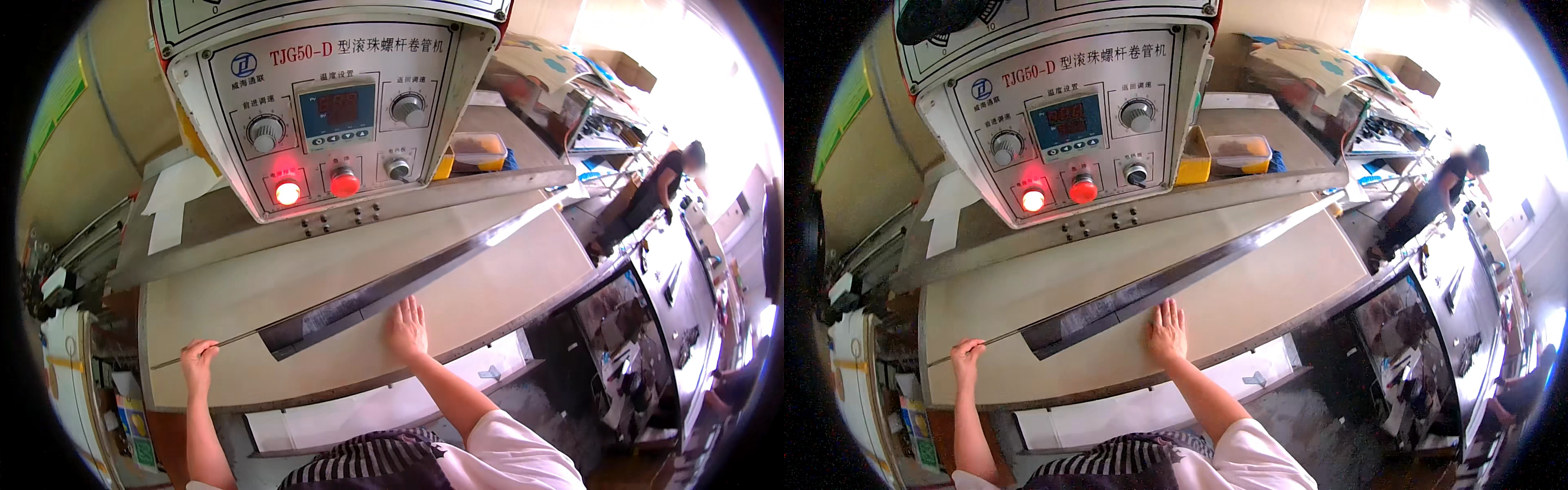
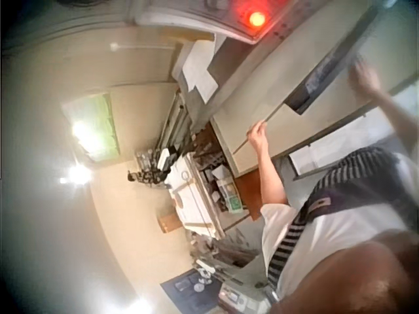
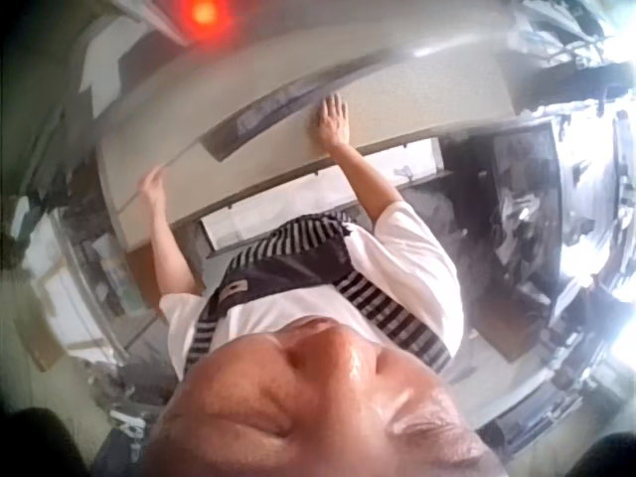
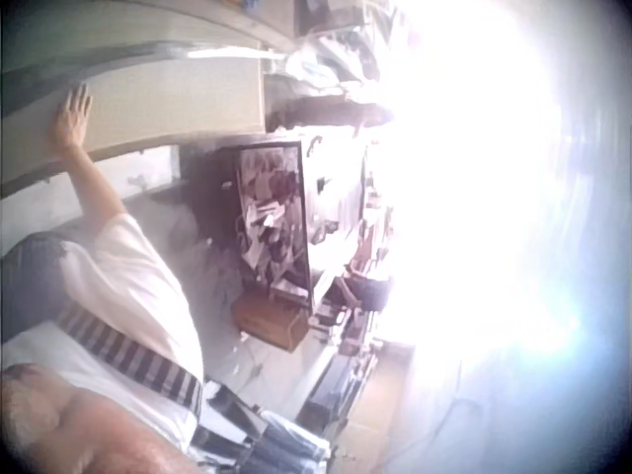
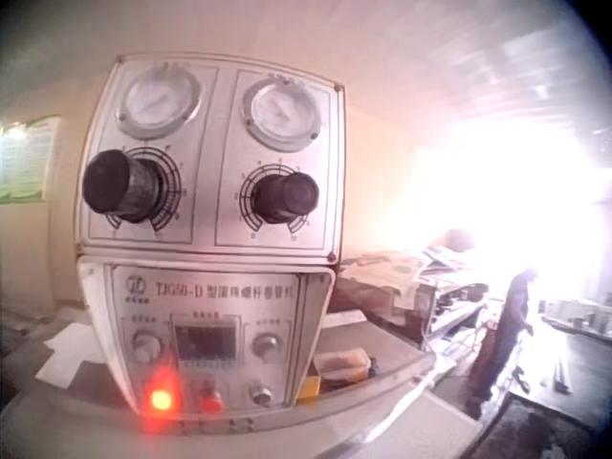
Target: The person picks up a stack of small, dark rectangular metal sheets and walks to a large workbench. They place the stack on the table and begin separating the sheets, arranging them into smaller piles. The person continues to handle and organize the metal sheets on the workbench while other workers are present in the background.
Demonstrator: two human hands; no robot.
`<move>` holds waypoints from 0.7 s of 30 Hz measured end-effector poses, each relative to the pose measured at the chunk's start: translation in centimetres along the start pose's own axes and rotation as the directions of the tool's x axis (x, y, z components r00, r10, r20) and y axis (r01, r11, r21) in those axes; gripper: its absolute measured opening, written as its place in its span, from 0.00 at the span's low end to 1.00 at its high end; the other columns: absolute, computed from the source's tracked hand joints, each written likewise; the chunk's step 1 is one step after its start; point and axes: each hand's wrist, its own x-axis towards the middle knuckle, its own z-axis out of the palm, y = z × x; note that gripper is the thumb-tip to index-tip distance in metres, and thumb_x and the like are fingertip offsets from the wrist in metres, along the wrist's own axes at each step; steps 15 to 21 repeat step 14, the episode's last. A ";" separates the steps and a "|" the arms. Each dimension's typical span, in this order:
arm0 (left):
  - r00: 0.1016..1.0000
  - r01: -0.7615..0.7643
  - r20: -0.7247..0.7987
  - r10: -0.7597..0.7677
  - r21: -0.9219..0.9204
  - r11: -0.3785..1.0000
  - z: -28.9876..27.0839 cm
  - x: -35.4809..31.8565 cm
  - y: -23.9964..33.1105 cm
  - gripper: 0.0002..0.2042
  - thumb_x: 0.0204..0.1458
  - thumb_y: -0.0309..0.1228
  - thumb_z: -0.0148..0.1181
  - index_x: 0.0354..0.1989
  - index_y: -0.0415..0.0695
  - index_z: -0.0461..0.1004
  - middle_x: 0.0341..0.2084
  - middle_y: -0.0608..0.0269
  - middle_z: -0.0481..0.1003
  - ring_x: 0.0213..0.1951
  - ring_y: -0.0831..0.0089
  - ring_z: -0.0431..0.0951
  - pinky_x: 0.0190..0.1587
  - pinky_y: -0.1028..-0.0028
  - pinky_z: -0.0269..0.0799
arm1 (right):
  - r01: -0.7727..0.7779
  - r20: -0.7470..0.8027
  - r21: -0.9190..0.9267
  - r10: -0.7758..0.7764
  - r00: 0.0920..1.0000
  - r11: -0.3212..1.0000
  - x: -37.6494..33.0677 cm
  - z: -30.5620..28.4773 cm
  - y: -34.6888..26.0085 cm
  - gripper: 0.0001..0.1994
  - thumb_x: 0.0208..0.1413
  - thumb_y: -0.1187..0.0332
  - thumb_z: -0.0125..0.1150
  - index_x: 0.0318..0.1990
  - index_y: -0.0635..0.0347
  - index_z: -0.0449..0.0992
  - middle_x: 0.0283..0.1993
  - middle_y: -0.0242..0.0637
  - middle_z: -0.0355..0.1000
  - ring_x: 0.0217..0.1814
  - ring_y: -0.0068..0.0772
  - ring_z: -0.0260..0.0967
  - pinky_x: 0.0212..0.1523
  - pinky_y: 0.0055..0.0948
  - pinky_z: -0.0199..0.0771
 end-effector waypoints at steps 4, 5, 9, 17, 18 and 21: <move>0.996 0.055 0.077 -0.052 -0.046 0.997 1.6 5.6 -4.1 0.05 0.43 0.23 0.63 0.30 0.36 0.78 0.24 0.62 0.76 0.28 0.75 0.71 0.32 0.76 0.65 | -0.016 -0.015 -0.039 0.015 1.000 0.999 -0.1 -1.2 -0.9 0.27 0.59 0.59 0.40 0.63 0.65 0.58 0.71 0.45 0.47 0.75 0.42 0.37 0.72 0.42 0.35; 0.992 0.064 0.110 -0.059 -0.039 0.997 1.9 7.0 -5.2 0.06 0.44 0.23 0.63 0.30 0.36 0.78 0.23 0.62 0.76 0.28 0.76 0.72 0.33 0.76 0.66 | -0.026 -0.003 -0.052 0.026 1.000 0.998 -0.1 -1.4 -1.0 0.27 0.59 0.59 0.40 0.63 0.65 0.58 0.71 0.45 0.47 0.75 0.41 0.37 0.72 0.42 0.35; 0.975 0.090 0.206 -0.088 0.002 0.996 3.1 13.1 -9.8 0.07 0.45 0.26 0.64 0.31 0.36 0.79 0.23 0.62 0.77 0.28 0.77 0.73 0.34 0.76 0.68 | -0.040 0.000 -0.078 0.041 0.999 0.996 -0.2 -1.6 -1.2 0.27 0.59 0.59 0.39 0.63 0.64 0.58 0.71 0.45 0.47 0.75 0.40 0.37 0.72 0.40 0.34; 0.939 0.108 0.327 -0.109 0.021 0.994 3.2 20.4 -17.7 0.08 0.46 0.28 0.65 0.34 0.39 0.80 0.26 0.59 0.79 0.30 0.76 0.76 0.38 0.77 0.70 | -0.065 0.002 -0.025 0.065 0.998 0.998 -0.2 -1.7 -1.8 0.28 0.58 0.57 0.41 0.63 0.64 0.58 0.71 0.45 0.47 0.74 0.41 0.38 0.73 0.40 0.32; 0.939 0.108 0.327 -0.109 0.021 0.994 3.2 20.4 -17.7 0.08 0.46 0.28 0.65 0.34 0.39 0.80 0.26 0.59 0.79 0.30 0.76 0.76 0.38 0.77 0.70 | -0.065 0.002 -0.025 0.065 0.998 0.998 -0.2 -1.7 -1.8 0.28 0.58 0.57 0.41 0.63 0.64 0.58 0.71 0.45 0.47 0.74 0.41 0.38 0.73 0.40 0.32; 0.939 0.108 0.327 -0.109 0.021 0.994 3.2 20.4 -17.7 0.08 0.46 0.28 0.65 0.34 0.39 0.80 0.26 0.59 0.79 0.30 0.76 0.76 0.38 0.77 0.70 | -0.065 0.002 -0.025 0.065 0.998 0.998 -0.2 -1.7 -1.8 0.28 0.58 0.57 0.41 0.63 0.64 0.58 0.71 0.45 0.47 0.74 0.41 0.38 0.73 0.40 0.32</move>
